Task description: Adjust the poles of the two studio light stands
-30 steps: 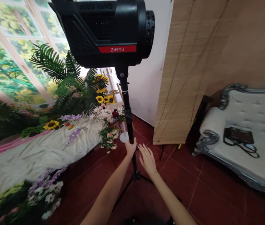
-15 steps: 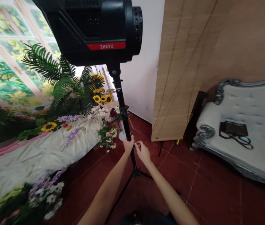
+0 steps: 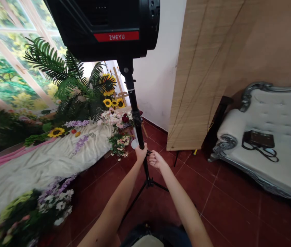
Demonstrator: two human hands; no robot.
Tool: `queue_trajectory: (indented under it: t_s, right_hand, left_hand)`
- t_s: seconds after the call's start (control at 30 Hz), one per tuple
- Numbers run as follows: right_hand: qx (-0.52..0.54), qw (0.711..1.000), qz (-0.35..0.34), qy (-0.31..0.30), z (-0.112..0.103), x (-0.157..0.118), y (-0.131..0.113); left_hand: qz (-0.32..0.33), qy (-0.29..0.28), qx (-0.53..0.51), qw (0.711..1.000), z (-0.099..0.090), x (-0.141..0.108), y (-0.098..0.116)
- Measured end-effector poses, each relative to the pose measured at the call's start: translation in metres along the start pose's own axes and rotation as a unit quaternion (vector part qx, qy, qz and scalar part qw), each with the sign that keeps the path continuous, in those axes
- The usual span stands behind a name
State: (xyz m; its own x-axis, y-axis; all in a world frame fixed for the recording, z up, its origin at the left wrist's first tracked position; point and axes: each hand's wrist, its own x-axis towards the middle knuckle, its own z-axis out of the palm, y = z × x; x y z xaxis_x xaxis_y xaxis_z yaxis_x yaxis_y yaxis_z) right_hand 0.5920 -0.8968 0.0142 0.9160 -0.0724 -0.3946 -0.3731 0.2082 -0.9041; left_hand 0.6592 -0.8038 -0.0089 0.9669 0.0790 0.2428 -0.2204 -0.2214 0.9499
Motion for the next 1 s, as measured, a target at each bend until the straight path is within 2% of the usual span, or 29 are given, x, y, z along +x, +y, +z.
queue_trajectory:
  t_s: [0.1, 0.13, 0.2, 0.3, 0.4, 0.47, 0.53, 0.73, 1.0]
  right_hand:
    - [0.005, 1.0, 0.005, 0.005, -0.005, -0.002, 0.002]
    - [-0.002, 1.0, -0.01, 0.027, -0.005, -0.003, 0.004]
    - [-0.042, 0.99, -0.089, 0.105, -0.002, -0.007, 0.008]
    - [-0.176, 0.932, -0.247, 0.199, 0.007, -0.014, 0.013]
    - [-0.303, 0.879, -0.299, 0.213, 0.016, -0.021, 0.017]
    - [-0.339, 0.859, -0.312, 0.223, 0.02, -0.023, 0.019]
    - [-0.335, 0.854, -0.33, 0.223, 0.02, -0.023, 0.022]
    - [-0.28, 0.871, -0.352, 0.198, 0.012, -0.015, 0.024]
    - [-0.35, 0.853, -0.35, 0.164, 0.007, -0.015, 0.017]
  left_hand:
    - [0.003, -0.001, 0.012, 1.0, 0.001, 0.001, -0.003]
    - [0.004, 0.0, 0.018, 1.0, 0.001, 0.001, -0.003]
    - [0.005, 0.002, 0.027, 1.0, 0.001, 0.002, -0.004]
    - [0.007, 0.007, 0.029, 1.0, 0.001, 0.002, -0.002]
    - [0.009, 0.002, 0.003, 1.0, -0.001, 0.0, 0.002]
    - [0.014, -0.005, -0.024, 1.0, -0.002, -0.001, 0.005]
    - [0.02, -0.009, -0.041, 0.999, -0.002, -0.002, 0.007]
    - [0.019, -0.014, -0.043, 0.999, -0.001, -0.002, 0.006]
    - [0.009, -0.006, -0.009, 1.0, 0.0, 0.0, 0.002]
